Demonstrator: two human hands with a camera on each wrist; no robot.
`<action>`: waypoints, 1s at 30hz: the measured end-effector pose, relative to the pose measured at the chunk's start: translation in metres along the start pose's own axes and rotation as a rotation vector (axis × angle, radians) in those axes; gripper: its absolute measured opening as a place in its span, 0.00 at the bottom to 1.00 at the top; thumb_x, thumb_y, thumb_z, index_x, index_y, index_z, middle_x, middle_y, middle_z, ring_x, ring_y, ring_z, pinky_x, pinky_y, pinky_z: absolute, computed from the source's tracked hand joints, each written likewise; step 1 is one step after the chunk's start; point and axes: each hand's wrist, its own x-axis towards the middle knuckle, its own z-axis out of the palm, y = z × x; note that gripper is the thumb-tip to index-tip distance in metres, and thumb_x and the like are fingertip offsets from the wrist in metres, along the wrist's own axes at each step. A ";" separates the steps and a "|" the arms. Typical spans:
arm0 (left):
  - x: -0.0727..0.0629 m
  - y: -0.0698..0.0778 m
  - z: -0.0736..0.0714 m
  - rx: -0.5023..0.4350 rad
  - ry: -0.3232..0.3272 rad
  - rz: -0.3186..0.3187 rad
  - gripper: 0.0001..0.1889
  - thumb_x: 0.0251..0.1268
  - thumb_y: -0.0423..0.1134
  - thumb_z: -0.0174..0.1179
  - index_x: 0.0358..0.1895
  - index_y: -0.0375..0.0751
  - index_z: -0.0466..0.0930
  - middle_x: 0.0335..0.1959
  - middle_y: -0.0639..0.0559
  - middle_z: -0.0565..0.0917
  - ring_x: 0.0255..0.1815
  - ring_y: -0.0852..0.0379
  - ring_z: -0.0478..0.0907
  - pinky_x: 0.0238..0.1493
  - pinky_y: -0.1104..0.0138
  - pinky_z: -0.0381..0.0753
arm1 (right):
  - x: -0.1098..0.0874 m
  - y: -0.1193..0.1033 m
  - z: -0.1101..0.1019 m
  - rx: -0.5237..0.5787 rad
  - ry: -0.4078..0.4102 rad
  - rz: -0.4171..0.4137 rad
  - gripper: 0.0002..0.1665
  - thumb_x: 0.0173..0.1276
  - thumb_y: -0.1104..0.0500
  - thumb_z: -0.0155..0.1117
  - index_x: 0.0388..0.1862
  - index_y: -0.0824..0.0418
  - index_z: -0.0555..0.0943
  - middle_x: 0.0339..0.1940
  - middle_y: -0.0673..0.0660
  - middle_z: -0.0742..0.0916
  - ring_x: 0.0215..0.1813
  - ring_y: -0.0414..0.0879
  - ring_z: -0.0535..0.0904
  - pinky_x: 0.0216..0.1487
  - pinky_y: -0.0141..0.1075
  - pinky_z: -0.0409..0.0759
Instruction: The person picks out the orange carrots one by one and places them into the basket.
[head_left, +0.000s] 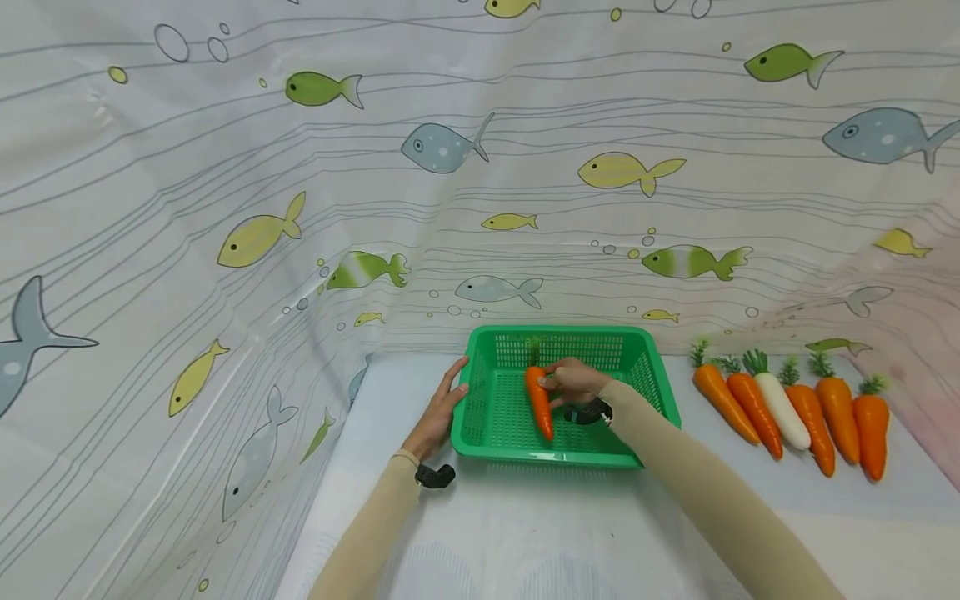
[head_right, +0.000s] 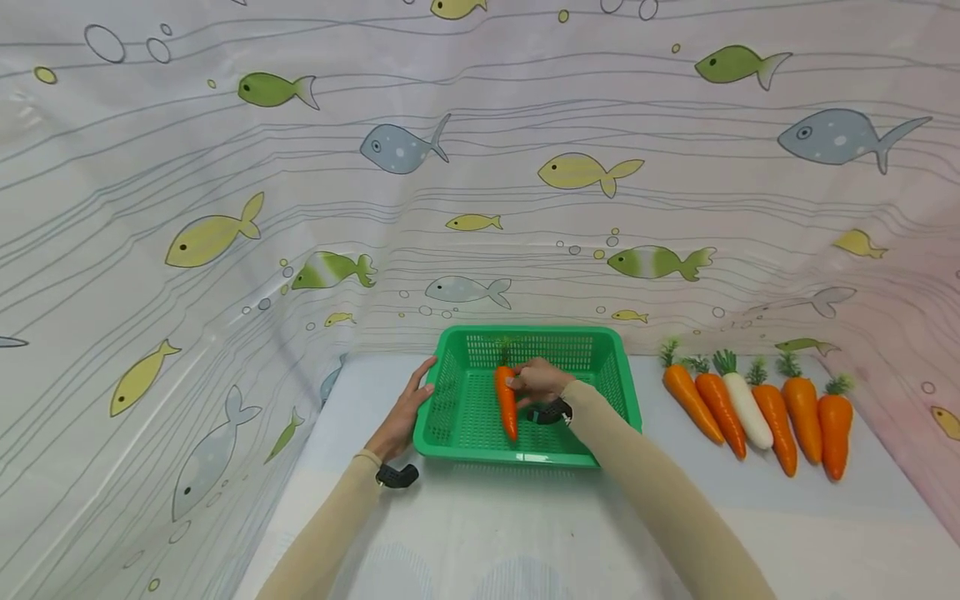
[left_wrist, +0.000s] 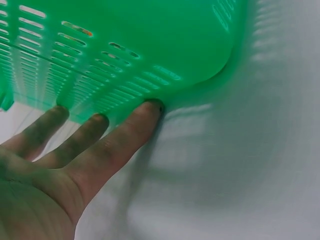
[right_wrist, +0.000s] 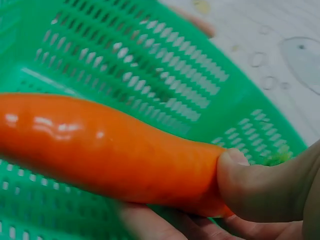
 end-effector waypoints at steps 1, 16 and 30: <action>0.000 0.000 0.000 -0.004 0.000 0.000 0.28 0.87 0.55 0.46 0.82 0.81 0.53 0.88 0.52 0.48 0.79 0.43 0.60 0.70 0.53 0.70 | 0.003 0.000 0.003 -0.002 -0.011 0.010 0.36 0.86 0.67 0.47 0.82 0.82 0.48 0.73 0.81 0.71 0.71 0.69 0.77 0.64 0.55 0.84; -0.002 -0.002 0.003 0.005 0.006 0.003 0.30 0.86 0.57 0.47 0.85 0.76 0.51 0.90 0.54 0.41 0.85 0.40 0.50 0.80 0.39 0.58 | 0.021 -0.003 0.036 -0.031 -0.045 0.033 0.32 0.84 0.68 0.49 0.78 0.85 0.56 0.68 0.78 0.77 0.70 0.70 0.78 0.62 0.55 0.85; -0.002 0.001 0.001 0.022 -0.001 0.013 0.28 0.87 0.55 0.46 0.82 0.82 0.53 0.88 0.55 0.49 0.75 0.43 0.67 0.65 0.56 0.78 | 0.030 0.000 0.045 -0.015 -0.029 0.024 0.38 0.82 0.68 0.54 0.81 0.82 0.52 0.71 0.80 0.75 0.69 0.70 0.80 0.61 0.54 0.86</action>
